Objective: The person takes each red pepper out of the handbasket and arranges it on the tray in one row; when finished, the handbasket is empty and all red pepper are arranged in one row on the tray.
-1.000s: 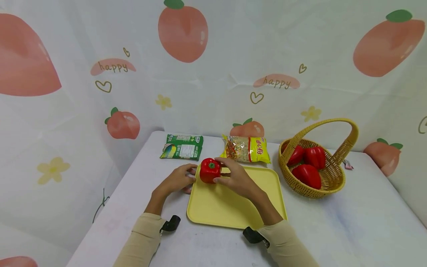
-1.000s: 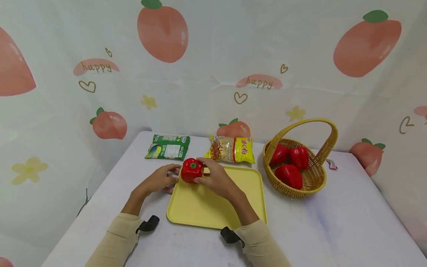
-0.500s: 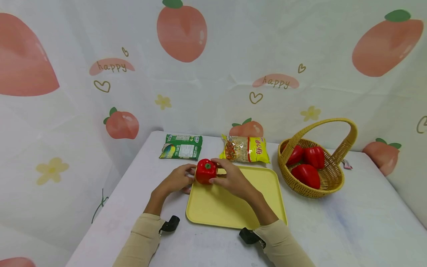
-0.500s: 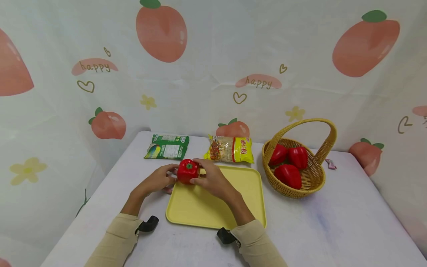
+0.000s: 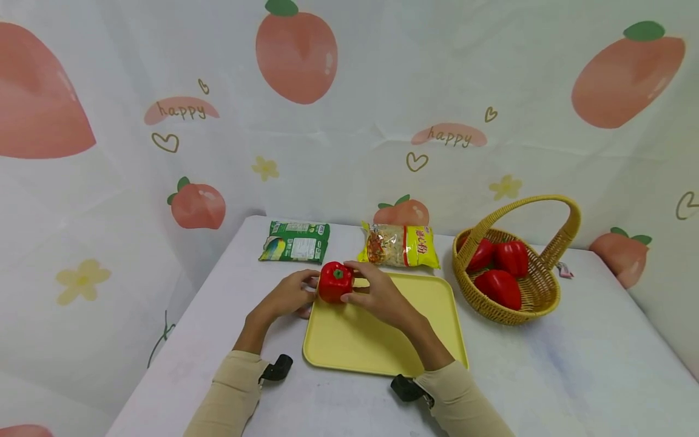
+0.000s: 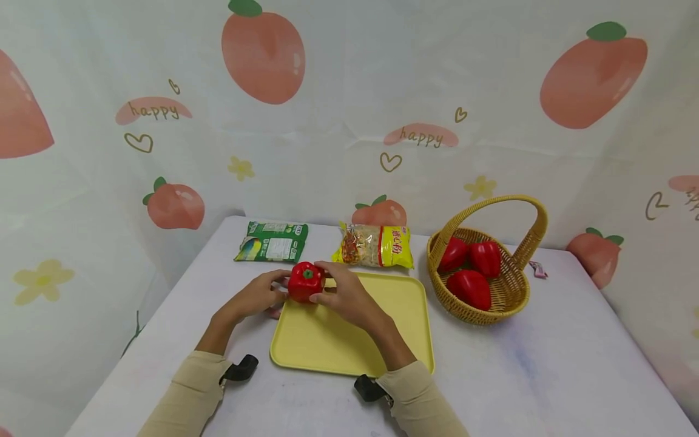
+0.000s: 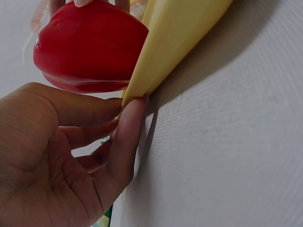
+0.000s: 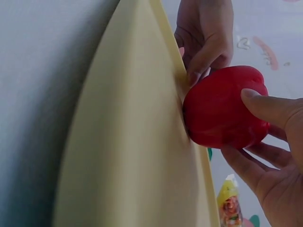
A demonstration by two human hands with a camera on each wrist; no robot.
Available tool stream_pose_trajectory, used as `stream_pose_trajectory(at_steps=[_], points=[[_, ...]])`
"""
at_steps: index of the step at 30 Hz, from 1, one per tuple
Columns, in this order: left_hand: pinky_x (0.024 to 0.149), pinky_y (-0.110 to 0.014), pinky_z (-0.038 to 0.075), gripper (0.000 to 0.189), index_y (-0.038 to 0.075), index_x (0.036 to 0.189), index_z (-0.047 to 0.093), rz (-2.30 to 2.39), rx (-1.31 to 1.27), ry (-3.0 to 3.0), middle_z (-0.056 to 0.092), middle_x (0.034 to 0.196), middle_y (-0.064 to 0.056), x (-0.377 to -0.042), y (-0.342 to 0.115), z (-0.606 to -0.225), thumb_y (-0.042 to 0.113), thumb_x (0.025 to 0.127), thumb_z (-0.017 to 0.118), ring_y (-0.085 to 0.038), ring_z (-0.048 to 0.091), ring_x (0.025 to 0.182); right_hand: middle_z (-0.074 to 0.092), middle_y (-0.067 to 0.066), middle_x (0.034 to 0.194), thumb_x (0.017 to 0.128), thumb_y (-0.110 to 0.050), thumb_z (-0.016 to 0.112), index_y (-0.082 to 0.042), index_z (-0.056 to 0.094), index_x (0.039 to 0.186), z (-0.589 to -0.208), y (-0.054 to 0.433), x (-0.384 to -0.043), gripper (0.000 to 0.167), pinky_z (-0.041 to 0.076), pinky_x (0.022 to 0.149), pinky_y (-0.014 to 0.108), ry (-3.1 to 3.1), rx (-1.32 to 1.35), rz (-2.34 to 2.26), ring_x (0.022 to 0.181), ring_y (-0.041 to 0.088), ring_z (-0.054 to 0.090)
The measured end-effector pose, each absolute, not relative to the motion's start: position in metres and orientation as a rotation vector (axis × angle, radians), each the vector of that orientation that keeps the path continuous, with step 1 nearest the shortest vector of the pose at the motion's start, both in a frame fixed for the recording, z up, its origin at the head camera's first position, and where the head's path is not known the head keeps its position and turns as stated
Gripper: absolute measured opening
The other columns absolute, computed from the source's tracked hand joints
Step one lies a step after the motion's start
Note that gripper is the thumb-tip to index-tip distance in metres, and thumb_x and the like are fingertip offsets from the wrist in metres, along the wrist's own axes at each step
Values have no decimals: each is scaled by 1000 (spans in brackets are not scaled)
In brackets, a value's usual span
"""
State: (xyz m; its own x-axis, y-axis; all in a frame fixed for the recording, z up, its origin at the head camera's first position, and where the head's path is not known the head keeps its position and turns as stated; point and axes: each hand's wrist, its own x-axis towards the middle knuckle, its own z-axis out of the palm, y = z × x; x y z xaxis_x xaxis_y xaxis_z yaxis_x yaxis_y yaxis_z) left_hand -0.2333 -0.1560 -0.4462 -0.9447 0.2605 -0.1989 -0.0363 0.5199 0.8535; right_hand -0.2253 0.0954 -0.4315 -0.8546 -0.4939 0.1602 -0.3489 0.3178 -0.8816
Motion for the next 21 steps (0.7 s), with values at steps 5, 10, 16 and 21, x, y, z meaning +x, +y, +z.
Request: stream_pose_trajectory(at_steps=[5,10,16,21], points=[[71,-35,67,53,5,150,55,1394,191,2462,63,133,-16,-233,-156,-446,8,97,61,-24,69,98,53,13,153,93,-9,80,-3,46,156,-432,95,-225,72,59,104,43,2428,-783,-1577,140,33,56],[70,-35,67,54,4,150,55,1398,190,2460,63,133,-17,-233,-155,-446,8,97,61,-23,70,97,54,12,153,93,-8,80,-5,48,155,-431,96,-225,70,59,103,43,2433,-773,-1579,139,33,56],[70,-34,66,57,3,151,54,1385,181,2465,63,131,-16,-235,-155,-448,8,95,62,-22,68,93,52,16,157,94,-14,81,-4,47,156,-426,100,-224,71,58,105,46,2465,-771,-1542,141,34,56],[70,-34,66,57,4,151,54,1382,173,2470,63,131,-16,-235,-156,-448,8,95,63,-23,67,93,54,19,155,95,-19,81,-7,52,154,-416,111,-223,67,58,106,51,2532,-789,-1506,137,35,59]])
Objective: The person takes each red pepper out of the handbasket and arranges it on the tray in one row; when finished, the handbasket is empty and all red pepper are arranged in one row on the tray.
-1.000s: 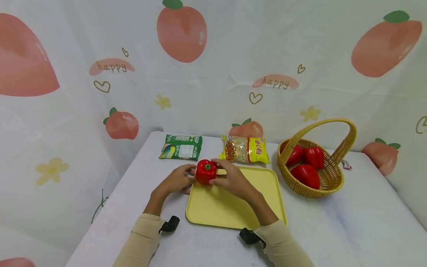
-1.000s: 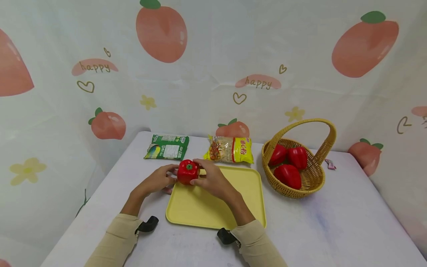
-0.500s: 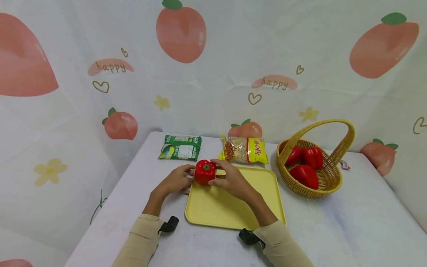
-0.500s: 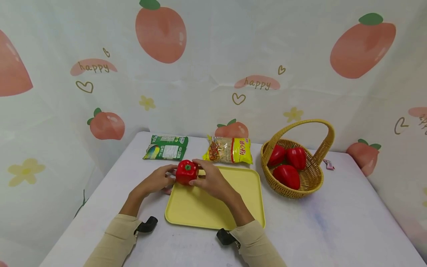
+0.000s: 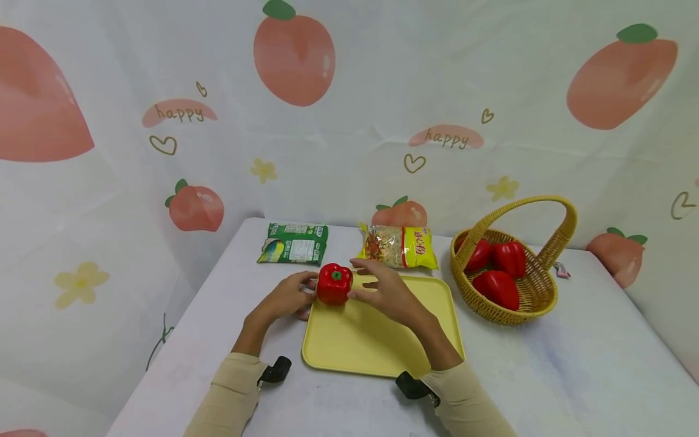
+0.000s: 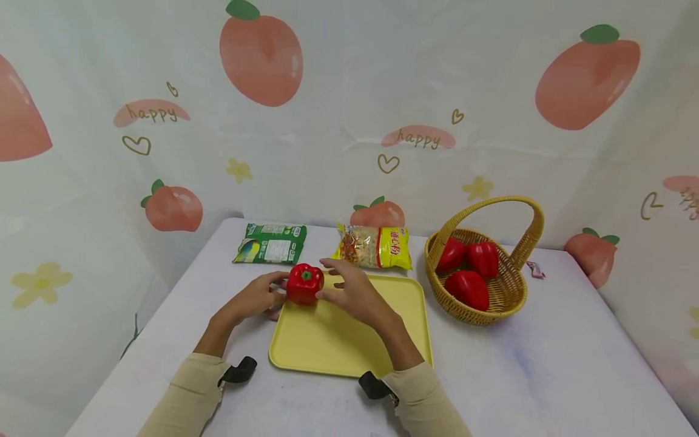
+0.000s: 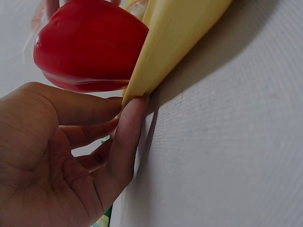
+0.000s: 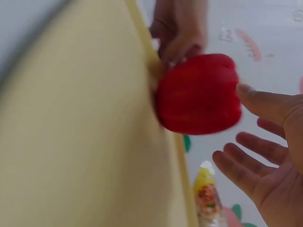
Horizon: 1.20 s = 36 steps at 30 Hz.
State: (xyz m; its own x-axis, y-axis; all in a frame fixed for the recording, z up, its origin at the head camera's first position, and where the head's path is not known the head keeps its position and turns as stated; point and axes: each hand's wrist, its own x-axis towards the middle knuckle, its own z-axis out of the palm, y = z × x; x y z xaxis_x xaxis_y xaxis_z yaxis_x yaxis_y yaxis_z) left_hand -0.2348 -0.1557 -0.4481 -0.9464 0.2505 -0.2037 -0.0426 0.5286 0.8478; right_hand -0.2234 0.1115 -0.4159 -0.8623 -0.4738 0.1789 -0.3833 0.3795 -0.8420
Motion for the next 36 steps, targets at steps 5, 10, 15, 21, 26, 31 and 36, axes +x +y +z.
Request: stream_pose_trajectory(at_steps=[5,10,15,21,26,31,36], points=[[70,-34,66,56,4,151,54,1391,171,2464,62,131,-16,-234,-157,-449,8,96,63,-24,67,96,59,19,150,93,-18,82,-5,58,149,-405,129,-223,62,58,105,55,2579,-802,-1519,133,38,62],[70,-34,66,55,4,151,54,1384,173,2464,62,132,-16,-232,-158,-449,8,96,63,-24,67,97,65,19,142,92,-17,83,-4,62,144,-390,147,-222,57,57,104,57,2614,-812,-1528,128,41,66],[70,-34,66,55,3,150,54,1386,192,2470,63,133,-17,-231,-160,-449,8,97,64,-24,67,97,67,19,140,92,-17,84,-7,63,144,-377,168,-220,57,57,104,56,2644,-763,-1528,124,43,67],[71,-34,66,57,3,151,54,1391,204,2467,63,134,-17,-232,-161,-449,9,96,64,-24,67,96,64,20,143,93,-19,83,-6,64,142,-367,196,-218,54,62,98,47,2655,-661,-1542,121,43,69],[71,-35,67,57,4,151,54,1404,199,2456,63,133,-17,-233,-161,-450,8,96,65,-25,68,97,66,15,141,94,-22,82,-8,64,142,-362,220,-215,53,62,97,34,2723,-586,-1522,121,40,70],[70,-35,67,57,4,151,54,1406,194,2451,62,134,-17,-235,-160,-450,8,96,65,-26,67,101,68,14,138,96,-22,79,-8,63,145,-358,243,-212,53,57,95,19,2841,-542,-1445,123,38,68],[71,-35,67,57,4,151,54,1391,205,2460,62,134,-17,-235,-158,-449,8,95,65,-26,67,101,69,16,136,97,-25,78,-7,62,144,-356,266,-206,53,49,90,6,2937,-442,-1394,123,36,66]])
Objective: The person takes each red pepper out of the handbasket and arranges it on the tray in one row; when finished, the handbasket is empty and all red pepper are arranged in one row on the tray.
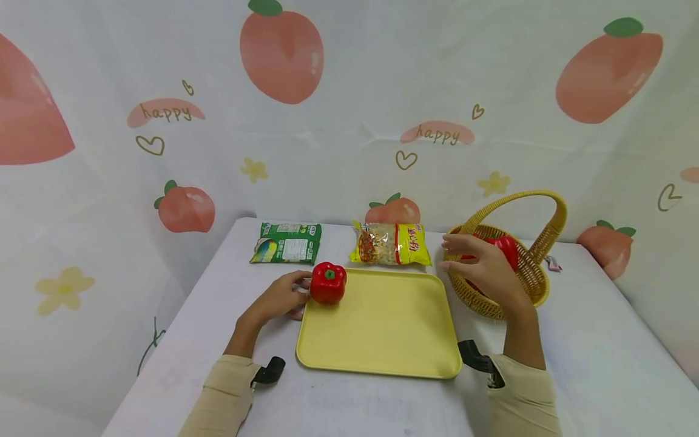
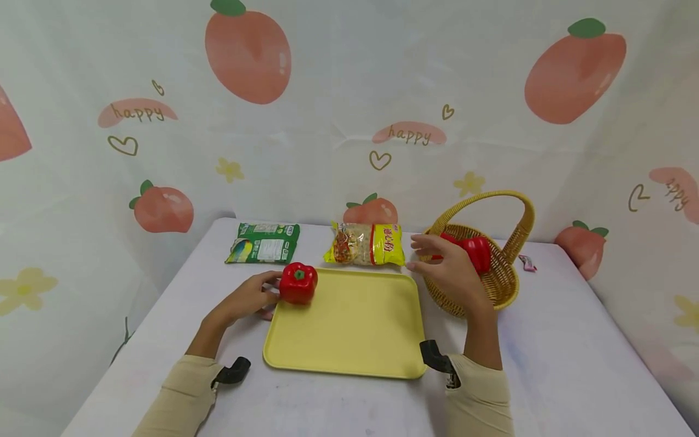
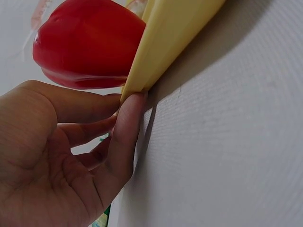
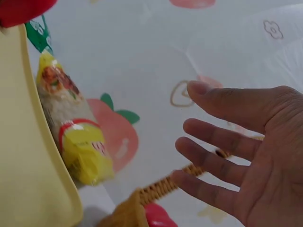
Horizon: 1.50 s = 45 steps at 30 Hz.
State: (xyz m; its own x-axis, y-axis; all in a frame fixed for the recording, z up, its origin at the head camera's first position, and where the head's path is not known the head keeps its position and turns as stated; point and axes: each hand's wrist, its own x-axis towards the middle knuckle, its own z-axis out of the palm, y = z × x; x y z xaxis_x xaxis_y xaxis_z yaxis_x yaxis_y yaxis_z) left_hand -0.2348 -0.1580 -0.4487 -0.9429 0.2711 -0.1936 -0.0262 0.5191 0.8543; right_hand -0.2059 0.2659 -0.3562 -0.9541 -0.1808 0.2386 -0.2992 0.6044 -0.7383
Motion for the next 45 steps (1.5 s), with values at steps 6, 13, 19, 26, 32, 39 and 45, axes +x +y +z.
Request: stream_pose_trajectory(at_steps=[6,13,19,26,32,39,45], points=[[73,-35,67,55,4,151,54,1387,207,2470,63,134,-17,-236,-158,-449,10,97,65,-26,67,101,68,18,135,98,-26,77,-7,62,145,-357,292,-200,53,49,88,5,-2672,314,1278,116,23,66],[75,-35,67,58,4,152,53,1372,208,2481,63,135,-17,-235,-159,-450,10,96,66,-27,67,106,67,21,136,98,-28,77,-8,58,150,-366,319,-197,59,46,87,6,-2694,170,1257,114,6,61],[73,-35,67,58,3,152,52,1384,206,2472,63,134,-18,-236,-159,-451,10,97,65,-26,68,102,61,27,143,97,-30,77,-6,50,156,-372,329,-197,69,46,82,6,-2720,108,1297,131,41,56],[72,-35,67,57,4,152,52,1393,190,2463,63,135,-18,-235,-159,-450,10,97,67,-25,69,102,50,31,154,97,-36,78,-6,42,161,-381,334,-200,79,52,109,63,-2787,-3,1309,143,54,42],[72,-35,67,57,3,152,53,1401,192,2456,63,135,-18,-234,-158,-450,10,96,67,-25,69,103,46,33,156,96,-39,79,-3,35,164,-388,337,-204,88,41,113,73,-2864,-86,1293,146,55,38],[71,-34,66,59,2,151,53,1384,210,2465,63,134,-20,-233,-157,-450,9,94,65,-27,68,102,46,34,155,95,-41,78,-1,36,163,-391,338,-205,89,41,113,71,-2896,-105,1273,144,54,41],[71,-35,67,57,3,152,53,1397,200,2459,63,134,-18,-233,-157,-448,9,96,65,-26,68,101,44,36,156,96,-44,77,2,36,161,-393,338,-205,90,41,114,71,-2939,-128,1231,144,55,40]])
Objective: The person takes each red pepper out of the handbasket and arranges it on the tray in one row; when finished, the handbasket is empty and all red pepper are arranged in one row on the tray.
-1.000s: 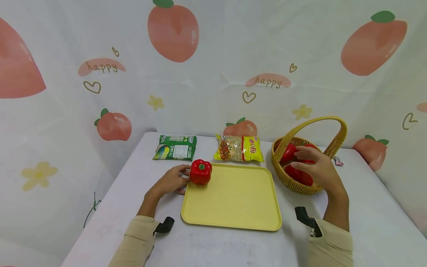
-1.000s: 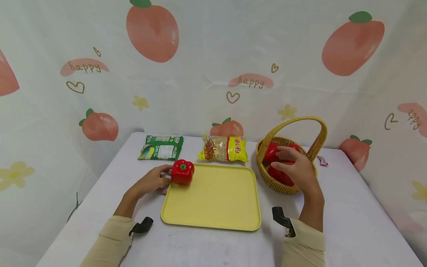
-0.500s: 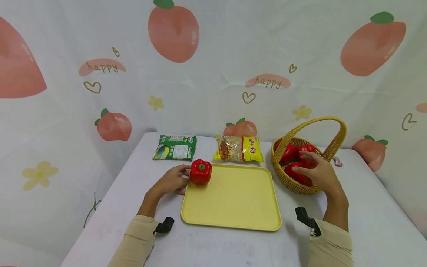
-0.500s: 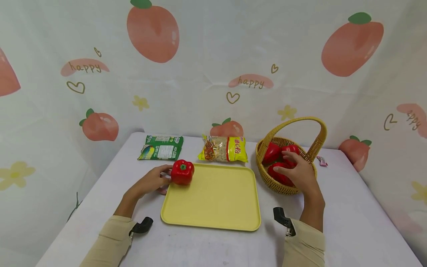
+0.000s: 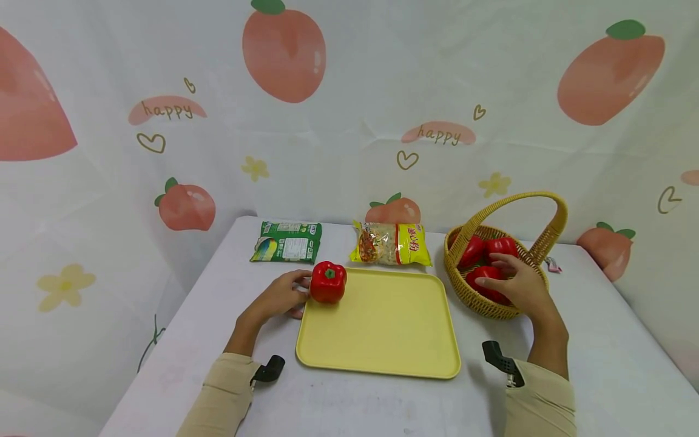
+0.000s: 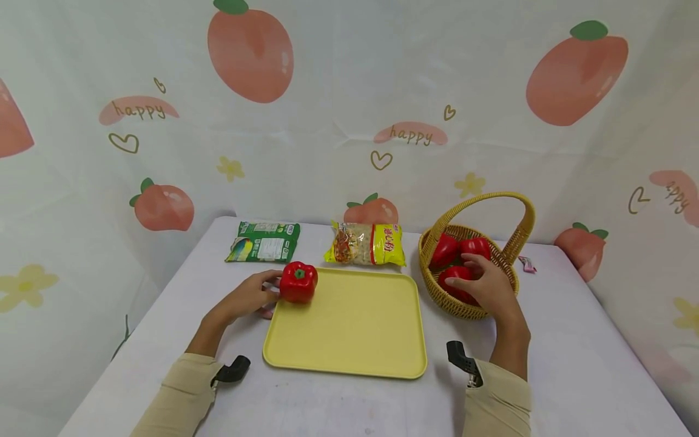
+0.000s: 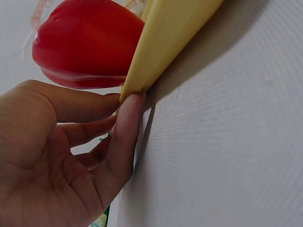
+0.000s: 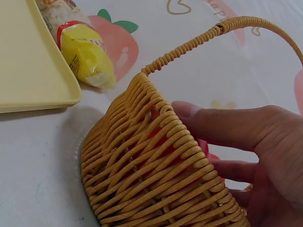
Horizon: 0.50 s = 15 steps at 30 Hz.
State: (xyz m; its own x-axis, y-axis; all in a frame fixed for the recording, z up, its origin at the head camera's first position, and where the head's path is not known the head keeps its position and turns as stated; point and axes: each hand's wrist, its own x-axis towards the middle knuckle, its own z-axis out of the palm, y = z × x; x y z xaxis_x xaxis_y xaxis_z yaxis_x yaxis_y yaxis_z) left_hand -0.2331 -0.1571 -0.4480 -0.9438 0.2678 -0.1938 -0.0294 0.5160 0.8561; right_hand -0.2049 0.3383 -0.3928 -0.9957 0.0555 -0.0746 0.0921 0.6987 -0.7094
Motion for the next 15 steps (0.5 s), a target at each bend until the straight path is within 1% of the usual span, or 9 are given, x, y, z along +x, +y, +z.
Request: stream_pose_trajectory(at_steps=[9,15], points=[[71,-35,67,56,3,152,52,1406,186,2451,63,135,-18,-234,-158,-448,9,97,65,-26,69,102,42,39,154,93,-52,77,2,37,160,-394,336,-206,95,41,113,73,2861,152,-1121,141,56,39],[71,-35,67,56,4,152,52,1408,189,2450,63,135,-18,-234,-158,-449,9,97,65,-26,69,104,43,40,152,93,-53,77,2,38,160,-395,337,-207,95,41,112,74,2870,142,-1084,139,56,41]])
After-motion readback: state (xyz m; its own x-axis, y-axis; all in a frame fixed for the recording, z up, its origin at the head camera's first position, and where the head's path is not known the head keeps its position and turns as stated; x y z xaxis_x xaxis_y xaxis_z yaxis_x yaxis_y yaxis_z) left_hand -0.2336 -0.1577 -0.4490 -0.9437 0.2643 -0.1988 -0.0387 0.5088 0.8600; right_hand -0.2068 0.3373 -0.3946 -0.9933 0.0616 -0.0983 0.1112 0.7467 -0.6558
